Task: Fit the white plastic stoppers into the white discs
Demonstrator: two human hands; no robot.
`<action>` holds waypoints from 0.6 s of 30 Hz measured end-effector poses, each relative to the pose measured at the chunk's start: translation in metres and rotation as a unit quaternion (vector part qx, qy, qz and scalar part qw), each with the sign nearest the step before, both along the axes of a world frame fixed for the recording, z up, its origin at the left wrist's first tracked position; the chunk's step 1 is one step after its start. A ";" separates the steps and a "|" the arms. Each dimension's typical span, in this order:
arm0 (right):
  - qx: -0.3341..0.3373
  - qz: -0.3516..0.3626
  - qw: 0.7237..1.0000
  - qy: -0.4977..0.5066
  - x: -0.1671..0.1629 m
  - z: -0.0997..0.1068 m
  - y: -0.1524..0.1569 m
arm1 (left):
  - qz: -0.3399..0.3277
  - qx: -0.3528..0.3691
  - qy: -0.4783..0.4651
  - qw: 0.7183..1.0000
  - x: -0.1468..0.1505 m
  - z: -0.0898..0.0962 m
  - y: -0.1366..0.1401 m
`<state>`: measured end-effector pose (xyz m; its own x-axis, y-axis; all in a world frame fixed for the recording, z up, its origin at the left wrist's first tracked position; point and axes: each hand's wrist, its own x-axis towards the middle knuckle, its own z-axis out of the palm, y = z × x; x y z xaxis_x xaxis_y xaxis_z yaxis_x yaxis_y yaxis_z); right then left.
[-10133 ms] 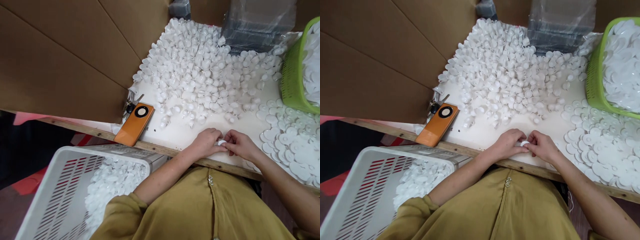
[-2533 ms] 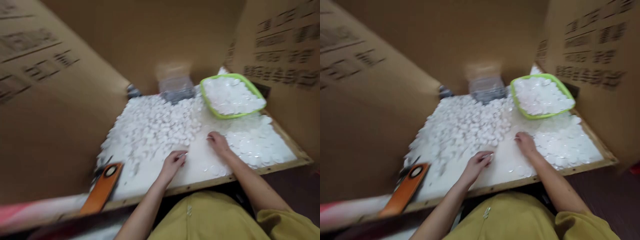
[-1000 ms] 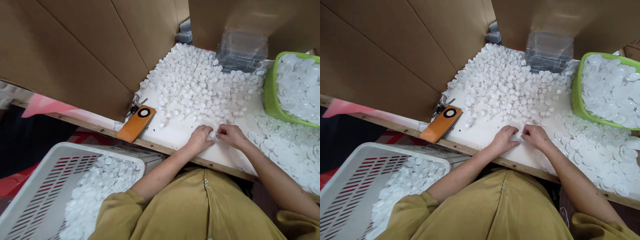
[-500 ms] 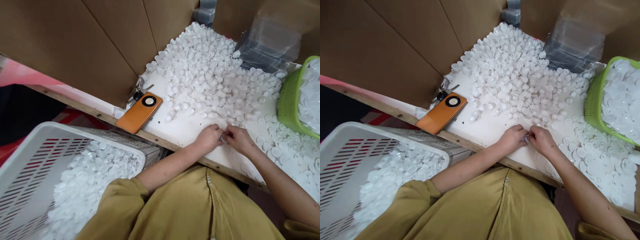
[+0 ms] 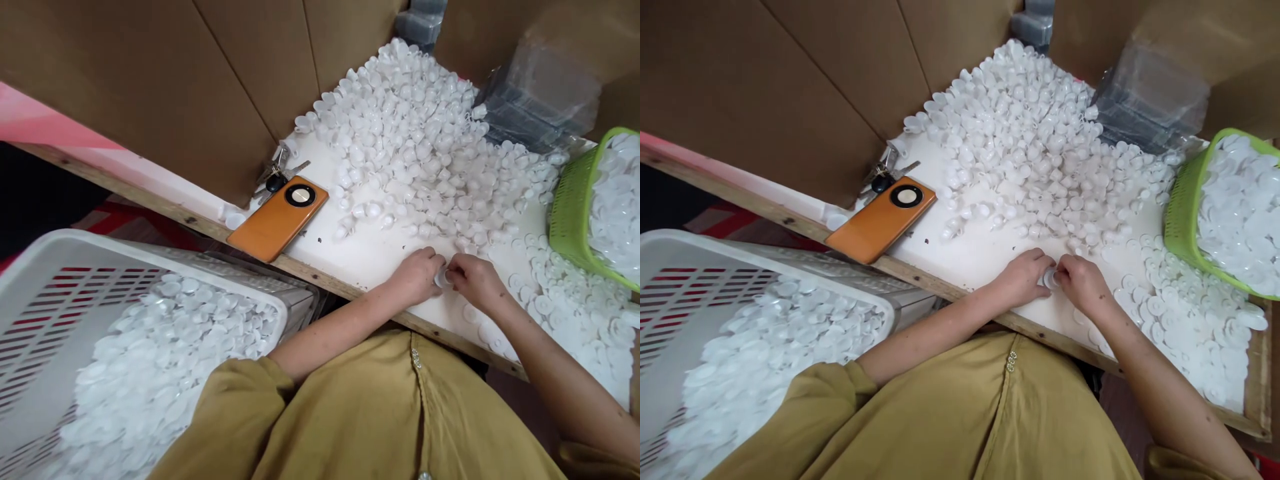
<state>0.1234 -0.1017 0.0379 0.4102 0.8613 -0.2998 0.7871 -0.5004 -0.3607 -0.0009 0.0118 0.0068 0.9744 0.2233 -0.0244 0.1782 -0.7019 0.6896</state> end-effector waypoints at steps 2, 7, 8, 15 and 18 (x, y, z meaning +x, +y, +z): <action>-0.006 -0.009 0.998 0.062 0.005 0.003 -0.001 | 0.000 -0.007 -0.002 1.000 -0.002 0.001 0.001; 0.078 0.060 0.995 -0.016 0.005 0.013 -0.010 | 0.007 -0.014 0.002 1.000 -0.003 0.000 0.001; 0.088 0.085 0.992 -0.024 0.003 0.013 -0.012 | 0.007 -0.015 0.001 1.000 -0.003 0.000 0.001; 0.043 0.152 0.977 -0.145 -0.013 0.004 -0.018 | 0.002 -0.011 0.011 1.000 -0.004 0.006 0.001; -0.001 0.174 0.967 -0.188 -0.017 0.006 -0.014 | 0.003 -0.019 0.015 1.000 -0.005 0.007 0.002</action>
